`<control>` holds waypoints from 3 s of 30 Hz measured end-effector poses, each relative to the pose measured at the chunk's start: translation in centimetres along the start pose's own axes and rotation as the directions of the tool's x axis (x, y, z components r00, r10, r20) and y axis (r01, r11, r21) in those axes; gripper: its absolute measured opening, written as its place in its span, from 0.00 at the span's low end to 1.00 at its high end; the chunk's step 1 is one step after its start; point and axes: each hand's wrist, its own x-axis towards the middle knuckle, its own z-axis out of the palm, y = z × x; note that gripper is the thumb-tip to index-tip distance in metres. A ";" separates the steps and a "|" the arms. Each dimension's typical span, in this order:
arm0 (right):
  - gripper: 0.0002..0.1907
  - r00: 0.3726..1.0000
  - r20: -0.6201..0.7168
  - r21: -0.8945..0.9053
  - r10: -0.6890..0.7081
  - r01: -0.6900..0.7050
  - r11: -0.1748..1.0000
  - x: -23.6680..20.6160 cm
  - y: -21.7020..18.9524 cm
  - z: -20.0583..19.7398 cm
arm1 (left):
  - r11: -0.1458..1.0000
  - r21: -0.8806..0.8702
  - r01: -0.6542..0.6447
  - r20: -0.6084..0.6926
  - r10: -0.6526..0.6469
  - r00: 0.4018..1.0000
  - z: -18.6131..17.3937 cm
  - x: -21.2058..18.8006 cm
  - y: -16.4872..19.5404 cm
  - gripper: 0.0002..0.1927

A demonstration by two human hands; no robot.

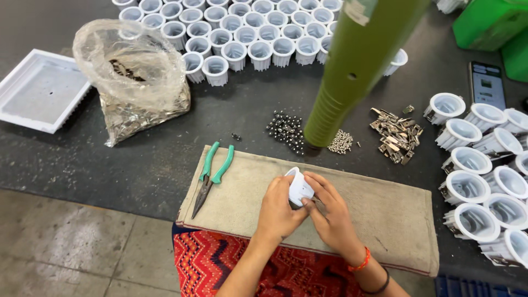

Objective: The person assembles white plastic lamp holder sockets at a workbench. They hold each socket body, position small screws and metal terminals, and drive the screws in with a green electric screwdriver, then set finished units aside and pick up the next part.

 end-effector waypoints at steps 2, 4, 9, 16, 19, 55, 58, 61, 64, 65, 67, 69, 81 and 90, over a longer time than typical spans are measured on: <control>0.23 0.999 0.009 0.018 0.044 -0.045 0.999 -0.3 0.4 -0.2 | 0.996 0.083 -0.037 0.003 0.037 0.999 0.1 0.1 0.1 0.28; 0.22 0.997 0.020 0.019 0.068 -0.069 0.997 -0.6 1.0 -0.2 | 0.991 0.113 -0.070 -0.010 0.072 0.997 0.2 0.1 0.0 0.28; 0.18 0.968 0.065 0.209 0.242 -0.250 0.945 -1.0 2.6 -1.5 | 0.996 0.065 -0.066 -0.018 0.067 0.998 0.1 -0.2 -0.4 0.27; 0.10 0.947 -0.193 -0.136 0.259 -0.287 0.948 4.5 5.2 -9.9 | 0.991 0.075 -0.114 -0.034 0.117 0.993 0.3 -0.5 -1.2 0.30; 0.08 0.957 -0.286 -0.395 0.045 -0.160 0.905 9.9 7.4 -13.0 | 0.991 0.089 -0.105 -0.022 0.107 0.994 0.4 -0.6 -1.5 0.30; 0.13 0.959 -0.032 -0.435 0.281 -0.267 0.860 3.0 6.5 -11.0 | 0.983 0.114 -0.146 -0.083 0.155 0.984 0.5 -0.5 1.2 0.40; 0.10 0.982 -0.039 -0.169 0.187 -0.191 0.967 2.2 5.1 -9.5 | 0.992 0.062 -0.113 -0.060 0.117 0.991 0.4 -0.5 0.8 0.39; 0.11 0.997 -0.074 -0.018 0.027 -0.029 0.999 0.1 2.9 -6.1 | 0.993 0.040 -0.111 -0.040 0.112 0.993 0.4 -0.6 0.6 0.39; 0.11 0.988 -0.127 -0.007 -0.090 0.090 0.996 -0.3 1.7 -2.5 | 0.992 0.040 -0.120 -0.031 0.121 0.992 0.3 -0.6 0.5 0.40; 0.11 0.981 -0.148 -0.009 -0.123 0.123 0.992 -0.2 1.5 -1.6 | 0.991 0.045 -0.129 -0.036 0.131 0.991 0.3 -0.6 0.5 0.40; 0.12 0.972 -0.152 -0.112 -0.179 0.163 0.980 0.0 1.0 -0.8 | 0.991 0.037 -0.129 -0.032 0.131 0.991 0.1 -0.5 0.5 0.40; 0.13 0.962 -0.159 -0.179 -0.224 0.195 0.964 0.2 0.6 -0.6 | 0.994 0.007 -0.106 -0.014 0.106 0.994 0.0 -0.4 0.4 0.40; 0.15 0.957 -0.178 -0.313 -0.228 0.165 0.935 0.3 -0.9 -0.8 | 0.996 0.007 -0.086 -0.014 0.086 0.996 0.1 -0.8 0.2 0.38; 0.11 0.986 -0.137 -0.211 -0.095 0.064 0.975 0.4 -0.9 -1.0 | 0.988 -0.016 -0.157 0.054 0.157 0.986 -0.5 0.7 -0.2 0.38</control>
